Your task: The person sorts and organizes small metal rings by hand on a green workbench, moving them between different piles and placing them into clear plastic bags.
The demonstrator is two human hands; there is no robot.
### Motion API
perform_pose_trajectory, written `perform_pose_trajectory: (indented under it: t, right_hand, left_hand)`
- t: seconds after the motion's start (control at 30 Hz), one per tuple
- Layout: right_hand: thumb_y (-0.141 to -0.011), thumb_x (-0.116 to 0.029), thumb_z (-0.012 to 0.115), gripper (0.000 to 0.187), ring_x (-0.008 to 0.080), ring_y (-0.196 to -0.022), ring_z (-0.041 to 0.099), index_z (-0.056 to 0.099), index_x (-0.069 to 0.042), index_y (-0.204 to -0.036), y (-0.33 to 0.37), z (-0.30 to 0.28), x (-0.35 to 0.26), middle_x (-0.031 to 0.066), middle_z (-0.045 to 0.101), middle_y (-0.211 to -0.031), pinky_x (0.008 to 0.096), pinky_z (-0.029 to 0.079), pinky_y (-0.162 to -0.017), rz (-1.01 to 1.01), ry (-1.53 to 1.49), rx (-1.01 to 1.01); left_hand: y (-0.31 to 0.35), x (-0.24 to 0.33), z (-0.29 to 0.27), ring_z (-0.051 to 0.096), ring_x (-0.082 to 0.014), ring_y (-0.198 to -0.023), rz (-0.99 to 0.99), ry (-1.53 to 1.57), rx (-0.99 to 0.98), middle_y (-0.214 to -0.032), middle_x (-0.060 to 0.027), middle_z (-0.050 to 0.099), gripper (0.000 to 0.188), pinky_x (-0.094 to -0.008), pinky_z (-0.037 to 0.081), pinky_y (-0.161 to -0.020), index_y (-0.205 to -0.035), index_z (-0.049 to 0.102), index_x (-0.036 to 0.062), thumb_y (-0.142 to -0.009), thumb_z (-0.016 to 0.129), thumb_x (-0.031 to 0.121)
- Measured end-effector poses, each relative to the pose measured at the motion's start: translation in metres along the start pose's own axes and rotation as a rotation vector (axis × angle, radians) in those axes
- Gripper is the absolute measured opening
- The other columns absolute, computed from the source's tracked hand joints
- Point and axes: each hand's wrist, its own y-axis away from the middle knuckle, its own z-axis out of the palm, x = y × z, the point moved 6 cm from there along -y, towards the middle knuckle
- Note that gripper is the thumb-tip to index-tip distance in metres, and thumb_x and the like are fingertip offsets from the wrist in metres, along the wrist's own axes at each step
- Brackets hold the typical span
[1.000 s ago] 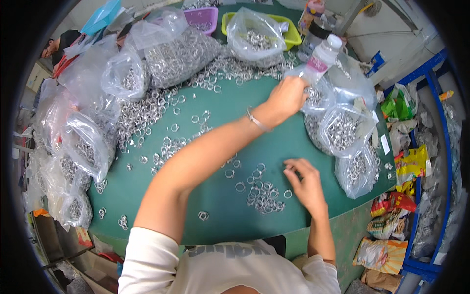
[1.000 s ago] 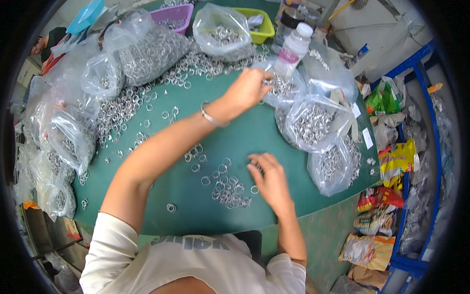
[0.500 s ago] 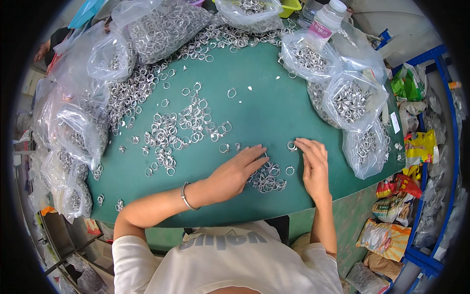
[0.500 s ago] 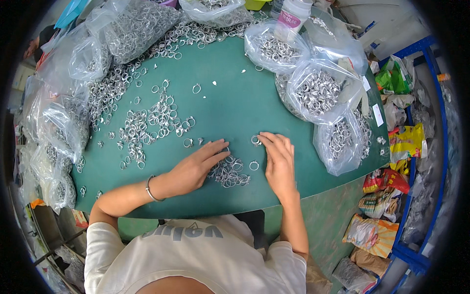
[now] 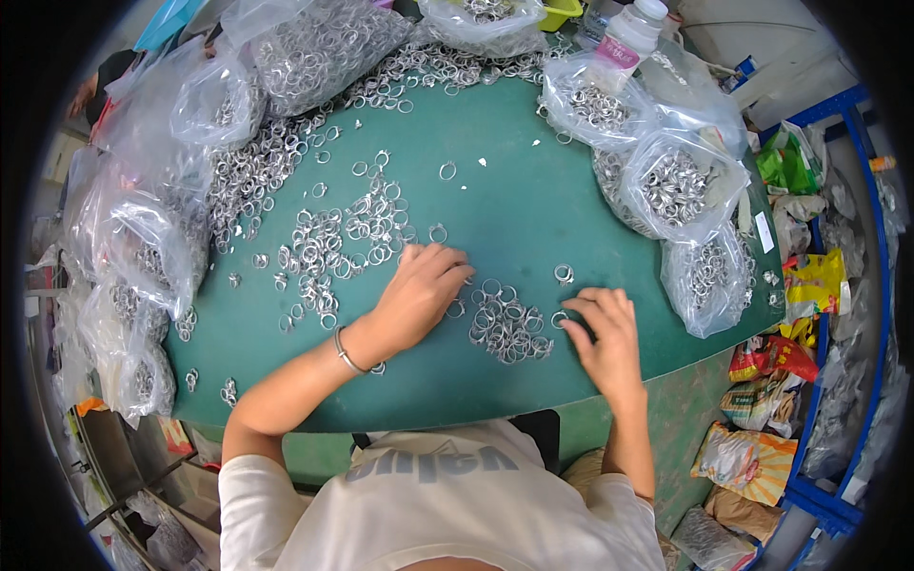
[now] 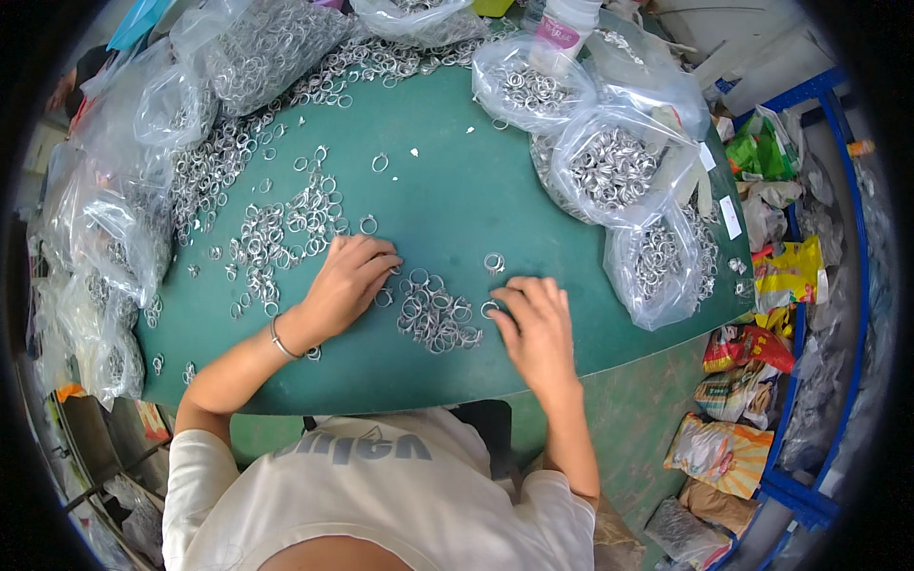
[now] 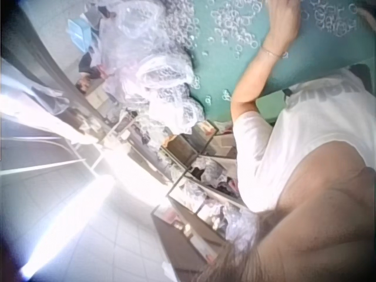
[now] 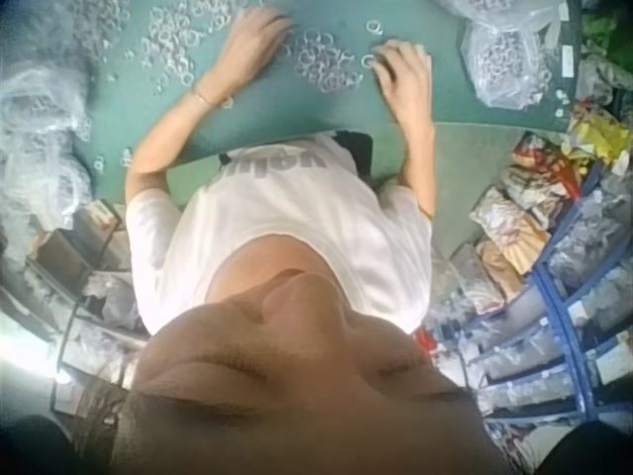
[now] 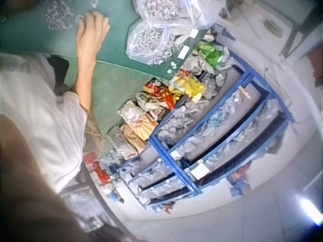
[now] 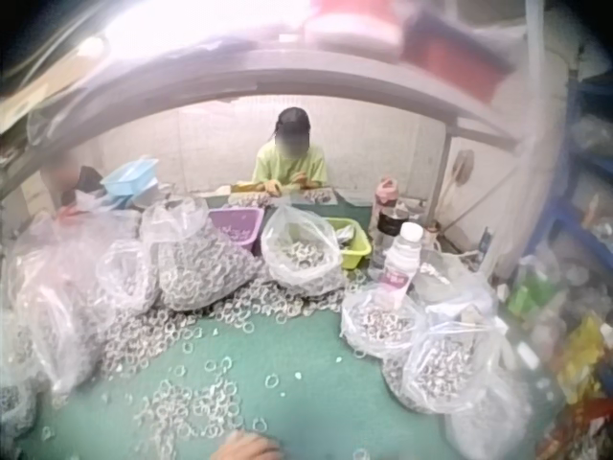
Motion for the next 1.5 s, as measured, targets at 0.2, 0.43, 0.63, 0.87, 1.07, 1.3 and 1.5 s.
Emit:
perform_pose_trajectory:
  t: [0.2,0.43,0.63,0.87,1.07,1.3,1.5]
  right_hand:
    - [-0.074,0.003,0.069,0.011,0.0276,-0.072,0.056,0.063,-0.001,-0.082,-0.001,-0.004,0.004,0.0108,0.061,-0.080,0.0369,0.044,-0.069,0.103,-0.107,0.167]
    - [-0.074,0.004,0.071,0.015,0.0151,-0.063,0.056,0.066,0.001,-0.087,-0.001,0.014,-0.034,0.0085,0.061,-0.073,0.0267,0.045,-0.058,0.246,-0.455,0.158]
    - [-0.070,0.003,0.072,0.016,0.0214,-0.079,0.059,0.067,-0.001,-0.085,-0.006,0.036,-0.068,0.0086,0.066,-0.084,0.0321,0.047,-0.072,0.077,-0.529,0.023]
    - [-0.068,-0.002,0.075,0.023,0.0267,-0.087,0.054,0.068,-0.003,-0.091,-0.010,0.017,-0.034,0.0087,0.061,-0.093,0.0355,0.043,-0.079,0.030,-0.122,0.042]
    - [-0.076,-0.004,0.069,0.009,0.0255,-0.084,0.053,0.063,-0.003,-0.082,-0.010,0.027,-0.026,0.0068,0.061,-0.089,0.0359,0.038,-0.075,0.026,-0.102,0.053]
    - [-0.077,-0.002,0.067,0.007,0.0262,-0.087,0.054,0.061,-0.002,-0.081,-0.008,0.016,-0.004,0.0083,0.062,-0.092,0.0353,0.039,-0.078,0.085,-0.090,0.076]
    - [-0.077,0.000,0.066,0.012,0.0292,-0.090,0.055,0.063,-0.001,-0.088,-0.007,0.002,-0.005,0.0121,0.062,-0.095,0.0366,0.041,-0.081,0.075,-0.054,0.082]
  left_hand:
    - [0.000,0.004,0.002,0.056,-0.0303,-0.100,-0.104,0.266,0.029,-0.107,-0.0118,0.059,0.027,-0.0390,0.044,-0.085,-0.105,0.061,0.0006,-0.079,0.061,-0.004]
    - [0.017,0.026,-0.036,0.062,-0.0252,-0.094,-0.300,0.549,0.047,-0.101,-0.0121,0.063,0.030,-0.0346,0.051,-0.079,-0.115,0.058,-0.0008,-0.085,0.056,-0.003]
    - [0.063,0.026,0.008,0.059,-0.0136,-0.081,-0.840,1.468,-0.128,-0.092,-0.0045,0.063,0.024,-0.0245,0.048,-0.069,-0.113,0.061,-0.0011,-0.098,0.045,0.009]
    - [0.020,0.018,-0.022,0.056,-0.0233,-0.074,-0.370,0.410,0.204,-0.081,-0.0098,0.054,0.021,-0.0329,0.046,-0.066,-0.103,0.063,0.0001,-0.084,0.056,-0.004]
    - [-0.001,0.012,0.004,0.057,-0.0336,-0.081,-0.161,0.193,0.153,-0.087,-0.0138,0.056,0.016,-0.0413,0.048,-0.072,-0.096,0.062,-0.0016,-0.080,0.060,-0.003]
    - [0.001,0.010,-0.001,0.058,-0.0316,-0.081,-0.251,0.400,0.181,-0.090,-0.0139,0.058,0.014,-0.0397,0.048,-0.070,-0.095,0.063,-0.0014,-0.082,0.059,-0.004]
    - [0.006,0.011,-0.017,0.056,-0.0315,-0.088,-0.308,0.351,0.138,-0.097,-0.0143,0.057,0.026,-0.0385,0.047,-0.074,-0.108,0.060,0.0002,-0.082,0.059,-0.004]
